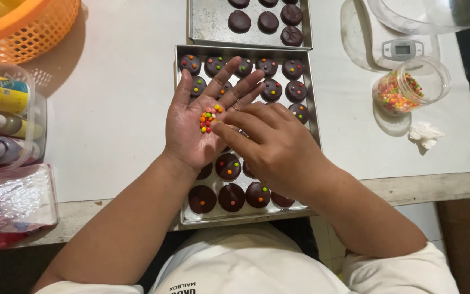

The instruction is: Decorating chocolate-coated dough balls with small colorful sprinkles by hand

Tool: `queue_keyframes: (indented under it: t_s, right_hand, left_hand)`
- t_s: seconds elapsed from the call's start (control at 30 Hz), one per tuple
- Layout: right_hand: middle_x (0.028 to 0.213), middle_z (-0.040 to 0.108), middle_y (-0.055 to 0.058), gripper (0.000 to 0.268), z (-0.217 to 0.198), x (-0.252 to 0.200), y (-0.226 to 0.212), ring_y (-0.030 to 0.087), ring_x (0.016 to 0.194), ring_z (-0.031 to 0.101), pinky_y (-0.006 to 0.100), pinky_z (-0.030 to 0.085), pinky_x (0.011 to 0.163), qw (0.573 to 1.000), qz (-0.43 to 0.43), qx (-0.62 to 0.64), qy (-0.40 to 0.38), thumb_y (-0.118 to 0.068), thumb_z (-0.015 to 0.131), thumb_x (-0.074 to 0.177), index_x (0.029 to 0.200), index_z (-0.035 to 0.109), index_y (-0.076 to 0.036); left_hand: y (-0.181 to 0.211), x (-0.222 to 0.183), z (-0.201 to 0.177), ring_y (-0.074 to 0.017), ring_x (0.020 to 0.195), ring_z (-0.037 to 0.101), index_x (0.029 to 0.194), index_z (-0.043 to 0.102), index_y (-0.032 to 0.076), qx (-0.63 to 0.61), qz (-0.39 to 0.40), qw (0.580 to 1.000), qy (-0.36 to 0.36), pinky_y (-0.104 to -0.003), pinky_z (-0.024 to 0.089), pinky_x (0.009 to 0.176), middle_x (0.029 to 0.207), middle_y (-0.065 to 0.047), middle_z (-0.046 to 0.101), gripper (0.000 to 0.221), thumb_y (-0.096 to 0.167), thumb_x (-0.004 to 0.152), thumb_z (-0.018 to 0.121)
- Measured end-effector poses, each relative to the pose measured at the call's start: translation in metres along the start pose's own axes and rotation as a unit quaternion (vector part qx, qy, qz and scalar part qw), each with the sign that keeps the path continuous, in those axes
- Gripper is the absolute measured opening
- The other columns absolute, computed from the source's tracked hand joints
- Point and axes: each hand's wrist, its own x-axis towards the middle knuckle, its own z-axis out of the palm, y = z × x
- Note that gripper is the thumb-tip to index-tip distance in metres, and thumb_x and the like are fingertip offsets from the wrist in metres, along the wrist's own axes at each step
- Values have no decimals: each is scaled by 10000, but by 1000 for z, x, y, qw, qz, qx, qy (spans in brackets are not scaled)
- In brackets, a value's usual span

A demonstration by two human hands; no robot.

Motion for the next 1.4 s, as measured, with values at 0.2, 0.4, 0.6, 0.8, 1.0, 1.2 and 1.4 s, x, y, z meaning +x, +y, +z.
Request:
queue_keyframes:
  t_s: [0.2, 0.4, 0.6, 0.8, 1.0, 1.2, 1.4]
  right_hand:
    - [1103, 699, 167, 219, 18, 15, 12, 363, 928, 641, 457, 484, 770, 996, 15, 48, 73, 17, 533, 1014, 1164, 692, 7]
    - [1109, 729, 170, 174, 26, 1, 36, 372, 948, 678, 467, 515, 855, 988, 62, 81, 112, 33, 559, 1048, 1184, 669, 35]
    - [1067, 700, 181, 87, 28, -1, 40, 371, 921, 630, 468, 512, 853, 986, 39, 126, 97, 36, 623, 1047, 1116, 676, 34]
    - [1066, 711, 119, 56, 36, 0, 39, 344, 920, 621, 469, 529, 897, 991, 46, 93, 82, -25, 664, 1050, 1087, 703, -13]
    - [1001, 669, 135, 76, 42, 2, 40, 349, 882, 581, 466, 515, 826, 991, 38, 102, 82, 6, 769, 1011, 1062, 714, -11]
    - [1027, 643, 133, 89, 40, 4, 39, 347, 892, 543, 453, 510, 805, 991, 23, 116, 60, 40, 740, 1016, 1085, 703, -2]
    - [1005, 642, 146, 94, 37, 5, 38, 350, 861, 543, 449, 478, 801, 989, 20, 139, 54, 91, 709, 999, 1025, 662, 13]
  left_hand:
    - [0, 4, -10, -376, 1398, 482, 1529, 426, 84, -34, -8, 999, -37, -386, 469, 1037, 1571, -277, 428, 730, 555, 975, 503]
    - [0, 6, -18, -324, 1273, 578, 1530, 449, 80, -12, -2, 998, -67, -404, 514, 1041, 1621, -296, 377, 720, 559, 995, 514]
    - [-1, 6, -17, -337, 1359, 525, 1530, 445, 77, -6, -4, 997, -71, -396, 499, 1051, 1619, -299, 384, 727, 577, 1003, 487]
    - [-1, 5, -16, -280, 1280, 573, 1542, 441, 89, -2, -13, 997, -72, -349, 507, 1027, 1625, -266, 393, 733, 573, 995, 503]
    - [-3, 6, -16, -257, 1262, 576, 1547, 445, 102, 10, -19, 998, -51, -342, 482, 1053, 1618, -237, 416, 748, 589, 981, 495]
    - [-2, 6, -17, -271, 1212, 604, 1561, 442, 104, 24, -16, 998, -47, -350, 494, 1032, 1539, -217, 487, 761, 589, 977, 497]
    - [-3, 6, -20, -261, 1146, 633, 1554, 459, 96, 8, -21, 999, -45, -338, 518, 1013, 1459, -225, 544, 761, 589, 978, 516]
